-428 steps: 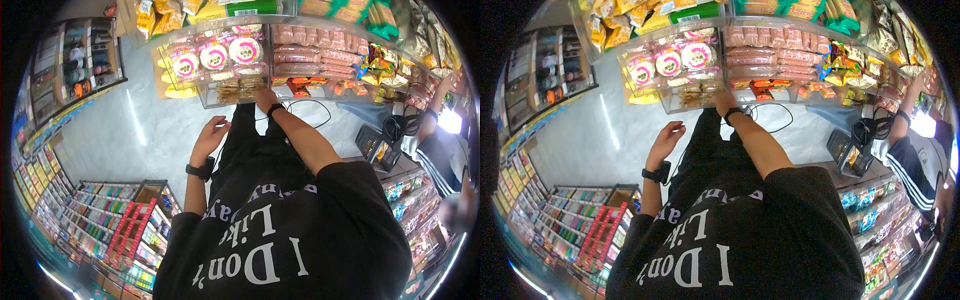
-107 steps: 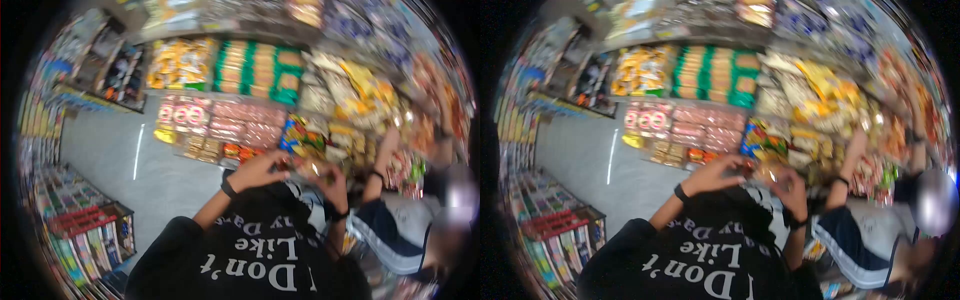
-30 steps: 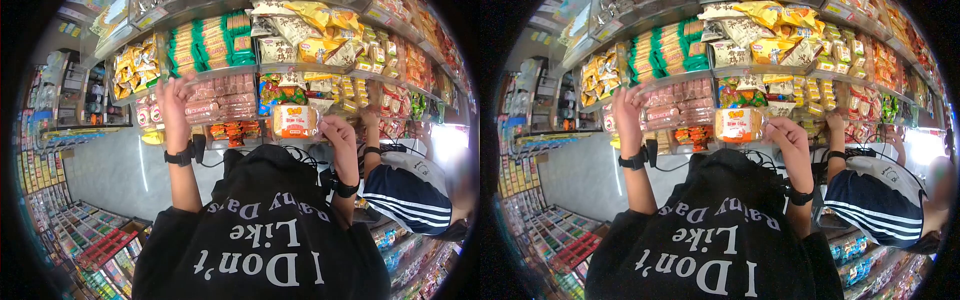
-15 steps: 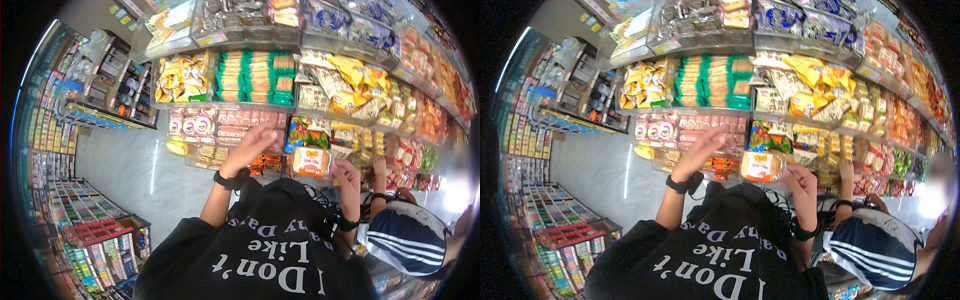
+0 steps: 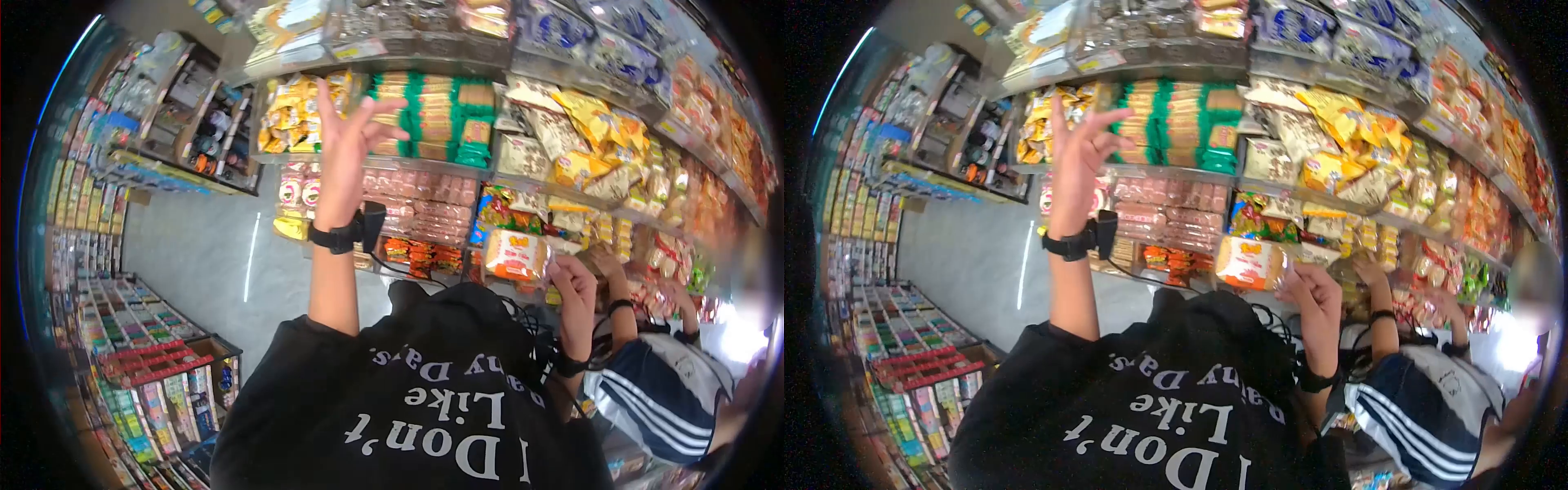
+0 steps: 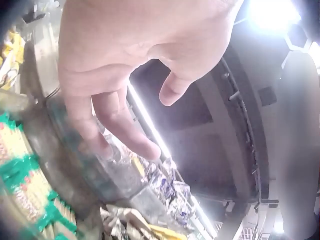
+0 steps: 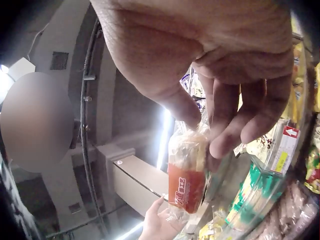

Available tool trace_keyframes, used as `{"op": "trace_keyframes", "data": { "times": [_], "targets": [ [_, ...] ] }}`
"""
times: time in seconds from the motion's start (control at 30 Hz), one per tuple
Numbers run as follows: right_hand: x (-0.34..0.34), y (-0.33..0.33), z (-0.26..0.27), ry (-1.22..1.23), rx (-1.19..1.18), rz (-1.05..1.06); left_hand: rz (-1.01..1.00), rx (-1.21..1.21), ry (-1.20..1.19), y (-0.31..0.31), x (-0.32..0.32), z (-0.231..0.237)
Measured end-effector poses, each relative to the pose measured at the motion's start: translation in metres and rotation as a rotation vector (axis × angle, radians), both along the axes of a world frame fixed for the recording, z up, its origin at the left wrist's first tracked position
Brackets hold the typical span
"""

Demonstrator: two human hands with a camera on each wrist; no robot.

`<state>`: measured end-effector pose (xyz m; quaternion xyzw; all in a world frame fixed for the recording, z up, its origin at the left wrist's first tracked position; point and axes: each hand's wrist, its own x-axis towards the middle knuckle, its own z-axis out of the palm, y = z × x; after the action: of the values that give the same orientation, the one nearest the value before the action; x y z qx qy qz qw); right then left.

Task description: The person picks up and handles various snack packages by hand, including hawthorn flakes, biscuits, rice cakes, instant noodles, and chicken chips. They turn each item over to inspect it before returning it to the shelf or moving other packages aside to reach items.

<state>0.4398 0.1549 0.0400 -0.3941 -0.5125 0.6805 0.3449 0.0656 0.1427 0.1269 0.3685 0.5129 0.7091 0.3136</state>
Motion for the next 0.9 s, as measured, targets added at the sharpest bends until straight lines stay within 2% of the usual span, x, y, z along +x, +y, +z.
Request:
{"op": "trace_keyframes", "data": {
  "times": [0.1, 0.23, 0.33, 0.47, 0.53, 0.67, 0.9],
  "targets": [
    [-0.004, -0.001, 0.002, 0.029, 0.012, -0.009, -0.148, -0.089, 0.032, 0.004, 0.018, -0.007],
    [-0.009, 0.001, 0.003, 0.077, -0.008, -0.032, -0.584, -0.293, 0.018, -0.003, 0.047, -0.049],
    [-0.008, 0.002, 0.003, 0.087, -0.032, -0.043, -0.627, -0.212, -0.017, -0.012, 0.083, -0.075],
    [-0.010, 0.003, -0.001, 0.116, -0.008, -0.037, -0.678, -0.331, 0.034, -0.019, 0.100, -0.090],
    [-0.013, 0.002, 0.003, 0.109, -0.018, -0.025, -0.709, -0.384, 0.075, -0.023, 0.102, -0.090],
    [-0.014, 0.005, 0.004, 0.054, -0.035, 0.009, -0.673, -0.317, -0.043, -0.026, 0.105, -0.091],
    [-0.020, 0.012, 0.004, 0.036, -0.101, 0.029, -0.646, -0.321, -0.037, -0.029, 0.110, -0.087]
  ]
}}
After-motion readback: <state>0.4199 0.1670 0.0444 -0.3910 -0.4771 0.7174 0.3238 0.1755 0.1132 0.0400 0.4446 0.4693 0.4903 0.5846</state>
